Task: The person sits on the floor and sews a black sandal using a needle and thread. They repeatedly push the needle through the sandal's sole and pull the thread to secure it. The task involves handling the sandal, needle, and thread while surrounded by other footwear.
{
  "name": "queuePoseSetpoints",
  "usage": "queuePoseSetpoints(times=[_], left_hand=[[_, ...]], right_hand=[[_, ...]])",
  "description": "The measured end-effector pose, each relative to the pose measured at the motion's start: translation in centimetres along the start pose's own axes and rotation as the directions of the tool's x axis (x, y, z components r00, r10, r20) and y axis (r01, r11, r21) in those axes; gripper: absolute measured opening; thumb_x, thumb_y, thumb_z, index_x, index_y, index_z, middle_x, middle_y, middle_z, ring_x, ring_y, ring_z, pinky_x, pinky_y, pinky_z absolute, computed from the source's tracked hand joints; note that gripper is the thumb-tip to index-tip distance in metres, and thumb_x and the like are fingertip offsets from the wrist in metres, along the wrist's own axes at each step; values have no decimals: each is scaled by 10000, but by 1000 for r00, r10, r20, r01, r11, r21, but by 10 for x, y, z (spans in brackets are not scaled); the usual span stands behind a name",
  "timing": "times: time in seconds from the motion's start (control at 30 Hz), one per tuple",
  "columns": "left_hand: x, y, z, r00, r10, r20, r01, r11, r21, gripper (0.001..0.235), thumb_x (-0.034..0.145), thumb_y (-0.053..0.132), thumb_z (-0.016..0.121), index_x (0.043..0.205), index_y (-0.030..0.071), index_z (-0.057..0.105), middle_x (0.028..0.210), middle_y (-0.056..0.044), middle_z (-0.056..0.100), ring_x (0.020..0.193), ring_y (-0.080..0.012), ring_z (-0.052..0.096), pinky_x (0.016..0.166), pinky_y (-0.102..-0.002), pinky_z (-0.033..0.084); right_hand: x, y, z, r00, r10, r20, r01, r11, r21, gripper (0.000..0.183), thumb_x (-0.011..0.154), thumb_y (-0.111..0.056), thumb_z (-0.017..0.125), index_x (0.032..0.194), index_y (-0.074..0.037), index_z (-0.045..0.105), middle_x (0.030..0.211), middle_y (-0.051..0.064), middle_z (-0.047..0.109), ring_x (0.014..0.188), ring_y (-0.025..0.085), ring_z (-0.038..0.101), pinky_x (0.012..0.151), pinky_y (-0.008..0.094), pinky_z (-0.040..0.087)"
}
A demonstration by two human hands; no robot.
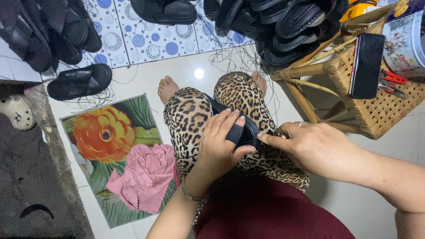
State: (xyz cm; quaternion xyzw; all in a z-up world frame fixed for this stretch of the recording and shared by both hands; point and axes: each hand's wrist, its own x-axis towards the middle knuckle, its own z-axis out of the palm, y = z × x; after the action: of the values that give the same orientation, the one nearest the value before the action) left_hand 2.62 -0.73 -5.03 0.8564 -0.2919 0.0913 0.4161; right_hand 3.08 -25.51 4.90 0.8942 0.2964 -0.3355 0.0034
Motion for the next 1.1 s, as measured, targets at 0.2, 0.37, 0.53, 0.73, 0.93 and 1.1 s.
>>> queuePoseSetpoints(times=[0.2, 0.37, 0.53, 0.73, 0.93, 1.1], left_hand=[[-4, -6, 12, 1000, 13, -11, -13, 1000, -15, 688, 874, 527, 772, 1216, -59, 653, 1369, -163, 633, 1249, -424, 615, 998, -586, 496], [-5, -8, 16, 992, 64, -106, -66, 998, -21, 794, 762, 420, 878, 1360, -15, 589, 1349, -235, 642, 1219, -457, 629, 996, -566, 511], [-3, -7, 20, 984, 76, -164, -76, 997, 4, 737, 816, 468, 802, 1325, -34, 626, 1321, -229, 664, 1188, -451, 647, 981, -552, 523], [-18, -2, 21, 965, 59, -254, -54, 998, 29, 663, 869, 477, 748, 1272, -40, 646, 1202, -233, 670, 1098, -457, 657, 945, -588, 531], [-29, 24, 1, 953, 15, -304, -45, 995, -94, 182, 897, 157, 774, 990, 15, 708, 910, -138, 691, 814, -359, 680, 714, -451, 566], [-16, 33, -2, 934, -341, 106, 198, 246, -949, 185, 861, 48, 787, 954, -103, 733, 791, -204, 723, 707, -295, 707, 645, -367, 616]], right_hand=[[14, 2, -3, 997, -66, 37, 66, 998, 9, 669, 765, -152, 633, 1400, -309, 491, 889, 77, 596, 773, 359, 679, 584, 522, 561], [21, 5, 11, 952, -154, -264, 170, 985, 39, 208, 893, -114, 561, 1033, -257, 620, 888, 50, 680, 676, 286, 741, 563, 430, 599], [33, -11, 1, 965, -152, -212, 159, 987, 15, 204, 890, -64, 535, 1067, -157, 573, 846, 117, 683, 674, 325, 743, 563, 479, 606], [32, -10, -5, 934, -156, -320, 213, 965, 152, 43, 993, -197, 526, 1013, -166, 549, 716, 53, 647, 620, 294, 727, 532, 447, 597], [23, -20, -15, 885, -126, -449, 194, 975, 110, 141, 1018, -261, 577, 941, -143, 584, 664, 43, 644, 575, 264, 711, 520, 389, 587], [25, -17, -5, 887, -93, -453, 147, 986, 84, 101, 997, -228, 599, 979, -131, 583, 685, 44, 666, 611, 270, 734, 543, 401, 594]])
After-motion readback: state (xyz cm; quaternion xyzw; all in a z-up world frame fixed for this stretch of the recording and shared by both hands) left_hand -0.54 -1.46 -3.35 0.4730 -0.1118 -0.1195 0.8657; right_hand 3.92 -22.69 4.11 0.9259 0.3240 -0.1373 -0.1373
